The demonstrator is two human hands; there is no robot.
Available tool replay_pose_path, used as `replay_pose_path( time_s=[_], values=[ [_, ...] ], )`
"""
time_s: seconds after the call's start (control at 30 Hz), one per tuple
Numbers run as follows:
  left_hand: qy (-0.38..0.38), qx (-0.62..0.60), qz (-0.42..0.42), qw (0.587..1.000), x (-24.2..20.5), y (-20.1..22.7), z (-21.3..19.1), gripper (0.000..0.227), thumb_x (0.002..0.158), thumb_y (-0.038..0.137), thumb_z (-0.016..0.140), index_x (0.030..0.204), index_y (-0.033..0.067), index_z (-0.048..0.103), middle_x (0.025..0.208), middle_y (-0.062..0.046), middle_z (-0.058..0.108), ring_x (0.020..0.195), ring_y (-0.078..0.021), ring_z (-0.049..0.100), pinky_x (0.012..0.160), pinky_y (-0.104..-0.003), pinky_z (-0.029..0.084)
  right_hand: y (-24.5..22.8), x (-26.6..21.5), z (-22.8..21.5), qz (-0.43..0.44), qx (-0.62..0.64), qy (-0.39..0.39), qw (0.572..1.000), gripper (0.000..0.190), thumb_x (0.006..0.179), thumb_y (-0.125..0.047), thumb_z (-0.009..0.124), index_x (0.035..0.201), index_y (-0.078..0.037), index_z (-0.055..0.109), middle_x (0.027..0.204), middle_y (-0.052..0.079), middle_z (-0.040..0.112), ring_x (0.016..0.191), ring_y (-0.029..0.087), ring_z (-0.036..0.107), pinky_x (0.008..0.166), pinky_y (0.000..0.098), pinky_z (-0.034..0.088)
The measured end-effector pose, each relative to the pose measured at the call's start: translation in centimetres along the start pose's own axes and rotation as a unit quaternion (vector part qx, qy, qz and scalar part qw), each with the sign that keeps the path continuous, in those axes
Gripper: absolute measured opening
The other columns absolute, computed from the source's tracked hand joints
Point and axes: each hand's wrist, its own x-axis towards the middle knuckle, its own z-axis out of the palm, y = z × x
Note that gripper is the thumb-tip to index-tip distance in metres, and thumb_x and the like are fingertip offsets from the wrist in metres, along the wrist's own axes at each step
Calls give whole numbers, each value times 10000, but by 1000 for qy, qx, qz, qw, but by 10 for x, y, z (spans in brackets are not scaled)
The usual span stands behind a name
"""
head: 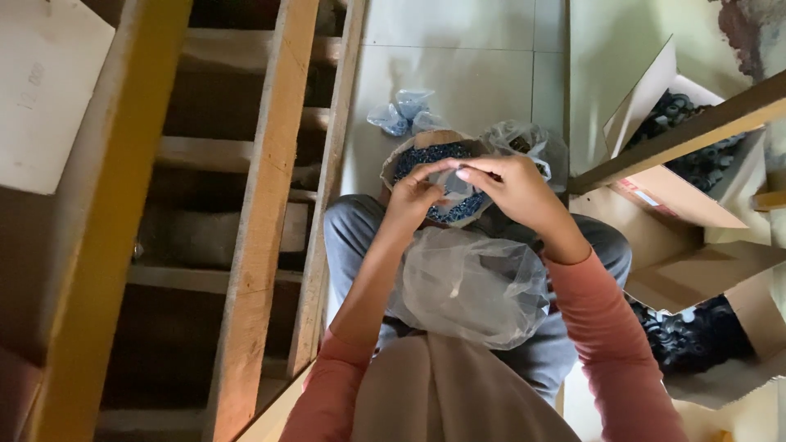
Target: A person sitting on the floor is manually packaging small blue plastic wall anchors into individual plastic bags.
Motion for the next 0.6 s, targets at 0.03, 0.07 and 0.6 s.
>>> replay_pose_path(
  time_s=[0.03, 0.07, 0.6],
  values=[
    [0, 0, 0, 1000, 1, -4, -1, 408, 962, -63, 574, 1333, 49, 701, 1225, -83, 632, 881, -92, 620, 825, -401, 688, -1, -1, -1, 0, 0, 0, 1000, 267, 1043, -213, 663, 1232, -50, 756, 872, 237, 758, 691, 318, 692, 619, 389, 513],
    [1, -1, -3, 1000, 3, -7, -3, 401, 963, -67, 574, 1331, 38, 694, 1224, -91, 629, 893, -100, 625, 830, -397, 686, -3, -3, -3, 10, -8, -19, 1000, 282, 1039, -212, 654, 1262, -64, 743, 848, 231, 753, 702, 313, 685, 628, 405, 506],
    [-11, 1, -22, 1000, 4, -8, -5, 408, 987, -53, 574, 1363, 64, 683, 1265, -103, 614, 916, -114, 625, 862, -420, 676, -9, 0, -14, 5, 134, -25, 991, 239, 1042, 0, 532, 1226, 79, 663, 1077, 295, 716, 919, 312, 723, 795, 455, 620]
  ],
)
